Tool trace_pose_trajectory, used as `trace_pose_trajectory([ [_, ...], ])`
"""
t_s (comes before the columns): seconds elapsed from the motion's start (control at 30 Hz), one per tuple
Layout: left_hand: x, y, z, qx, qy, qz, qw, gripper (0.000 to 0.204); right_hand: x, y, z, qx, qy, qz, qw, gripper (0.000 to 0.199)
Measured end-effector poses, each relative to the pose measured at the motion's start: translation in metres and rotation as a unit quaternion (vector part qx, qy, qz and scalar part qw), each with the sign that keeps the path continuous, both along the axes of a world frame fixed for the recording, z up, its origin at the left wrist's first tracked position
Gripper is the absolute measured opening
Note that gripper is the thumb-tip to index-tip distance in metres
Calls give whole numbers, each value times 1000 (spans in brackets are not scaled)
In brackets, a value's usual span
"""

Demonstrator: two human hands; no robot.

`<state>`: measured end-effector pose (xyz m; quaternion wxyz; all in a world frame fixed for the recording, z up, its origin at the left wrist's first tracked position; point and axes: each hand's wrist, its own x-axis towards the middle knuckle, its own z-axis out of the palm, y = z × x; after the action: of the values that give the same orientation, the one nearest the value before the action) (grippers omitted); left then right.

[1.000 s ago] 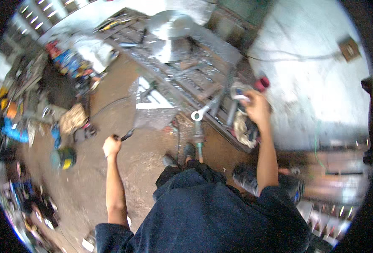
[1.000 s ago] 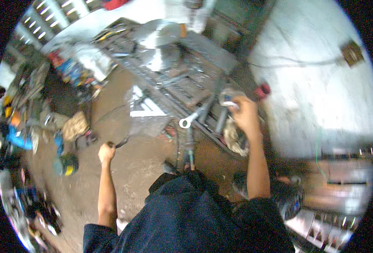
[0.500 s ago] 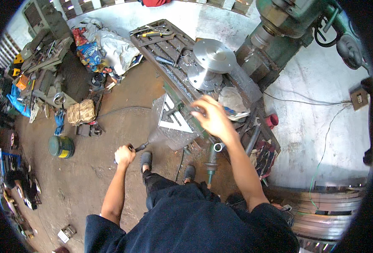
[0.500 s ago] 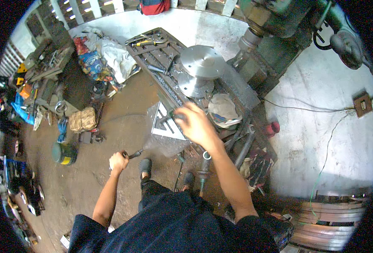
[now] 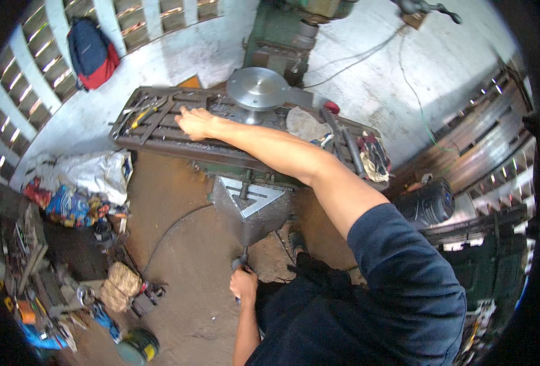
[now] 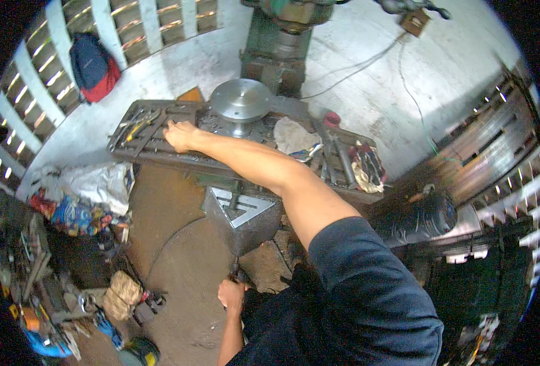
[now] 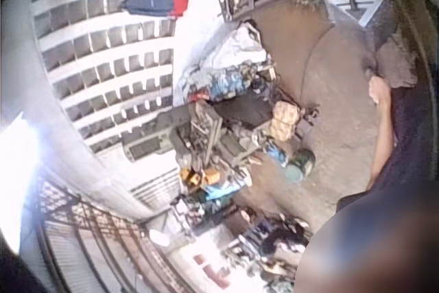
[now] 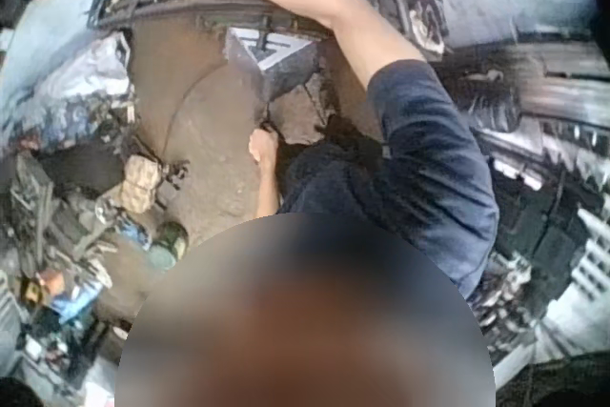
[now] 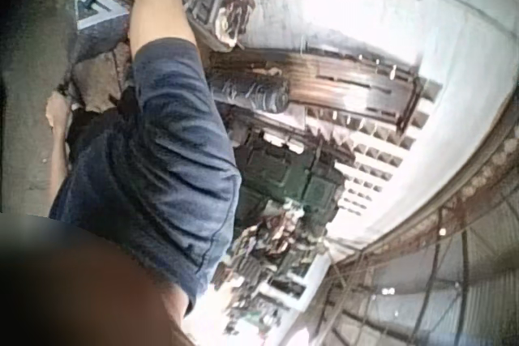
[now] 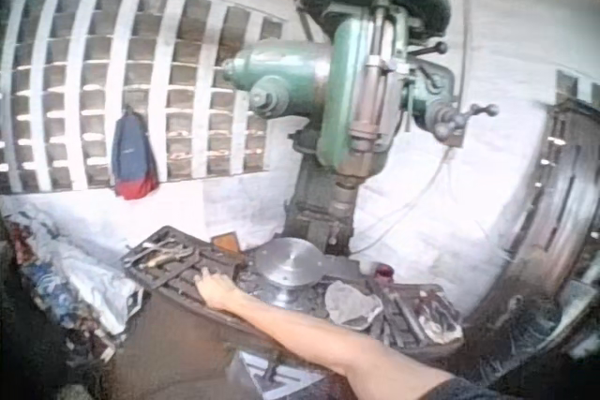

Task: The person operates a drill press in a workshop, using a hammer to tap a metal rod and adjusting the machine with handwheels. They then use a brush to clear metal shavings from the table and reposition the workpiece.

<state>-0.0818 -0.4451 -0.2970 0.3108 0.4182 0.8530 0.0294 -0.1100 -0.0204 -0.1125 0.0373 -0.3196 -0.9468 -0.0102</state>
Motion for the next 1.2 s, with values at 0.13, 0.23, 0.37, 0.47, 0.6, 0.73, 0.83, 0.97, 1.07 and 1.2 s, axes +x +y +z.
trace_pose_trajectory([
  [0.13,-8,-3,-6,24,-52,-31,998,23,18,-2,62,-36,158,-39,986,35],
  [0.23,-11,-4,-9,22,-76,-60,995,23,41,-31,113,50,264,-1,963,31],
  [0.37,-14,-5,-9,46,-91,-59,993,23,99,-102,177,146,357,11,922,33],
  [0.47,-16,-5,-11,62,-114,-73,989,22,175,-172,177,59,311,-77,945,30],
  [0.6,-18,-5,-19,59,-102,-104,988,20,262,-290,98,-721,354,-262,535,37],
  [0.73,-18,-6,-25,148,-143,-114,972,15,327,-410,32,-685,505,-358,383,62],
  [0.83,-16,-3,-28,136,-143,-113,974,15,350,-474,-4,-584,274,-505,574,60],
  [0.97,-15,-1,-28,125,-163,-112,972,14,383,-503,-24,-435,333,-640,539,42],
  [1.07,-15,0,-25,131,-156,-111,973,12,402,-501,-18,-317,335,-712,530,34],
  [1.2,-14,1,-21,118,-168,-117,972,11,408,-487,-4,-266,331,-660,619,33],
])
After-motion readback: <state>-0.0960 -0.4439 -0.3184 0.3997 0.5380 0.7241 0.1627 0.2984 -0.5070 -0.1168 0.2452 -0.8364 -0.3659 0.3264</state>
